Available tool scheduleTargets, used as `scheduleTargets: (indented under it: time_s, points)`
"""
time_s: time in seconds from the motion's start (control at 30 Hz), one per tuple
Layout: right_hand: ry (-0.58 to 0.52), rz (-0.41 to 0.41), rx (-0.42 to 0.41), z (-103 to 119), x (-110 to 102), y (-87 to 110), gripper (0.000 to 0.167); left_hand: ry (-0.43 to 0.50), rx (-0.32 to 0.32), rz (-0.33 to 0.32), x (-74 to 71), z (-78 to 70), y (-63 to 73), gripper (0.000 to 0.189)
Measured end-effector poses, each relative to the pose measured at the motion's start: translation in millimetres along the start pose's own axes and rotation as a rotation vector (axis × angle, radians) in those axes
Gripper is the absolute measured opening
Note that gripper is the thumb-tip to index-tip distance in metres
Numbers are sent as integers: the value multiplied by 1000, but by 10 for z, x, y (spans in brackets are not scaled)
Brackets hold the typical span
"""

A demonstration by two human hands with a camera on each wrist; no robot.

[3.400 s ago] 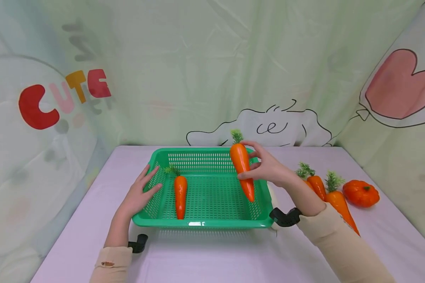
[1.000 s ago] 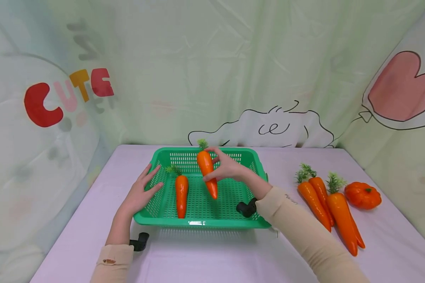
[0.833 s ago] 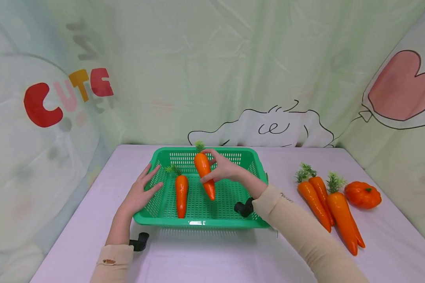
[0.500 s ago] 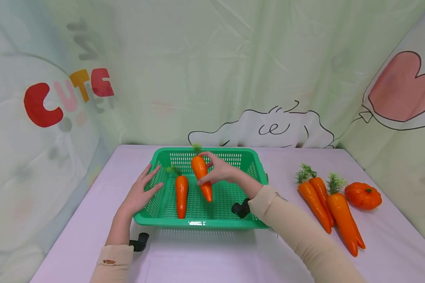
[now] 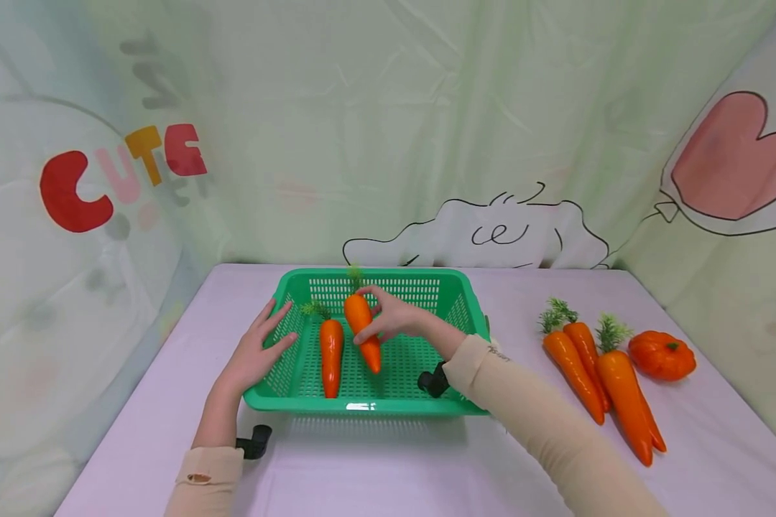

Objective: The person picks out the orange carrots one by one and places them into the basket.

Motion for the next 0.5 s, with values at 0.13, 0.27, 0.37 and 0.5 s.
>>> scheduleTargets:
  time_s: [0.13,0.27,0.37,0.5]
  points:
    - [-8,0,13,-47,31,-32,83,2,-3,2,5,4,3,58]
    - [-9,-5,24,-104,48,-72,84,0,-5,3,7,14,0,58]
    - [-13,-1,35,-139,64,-106,86,-2,-6,4,4,15,2,59]
    - [-18,7,51,-165,99,-139,86,-1,-5,4,0,8,3,59]
Point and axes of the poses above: each hand's wrist, its own y-axis away from the middle knuckle, its own x-axis out of the palm, z = x × y, the point moved 4 cm from there along -y, towards the middle knuckle, and after that the axes turned 5 degrees about -y, right-handed, at the moved point
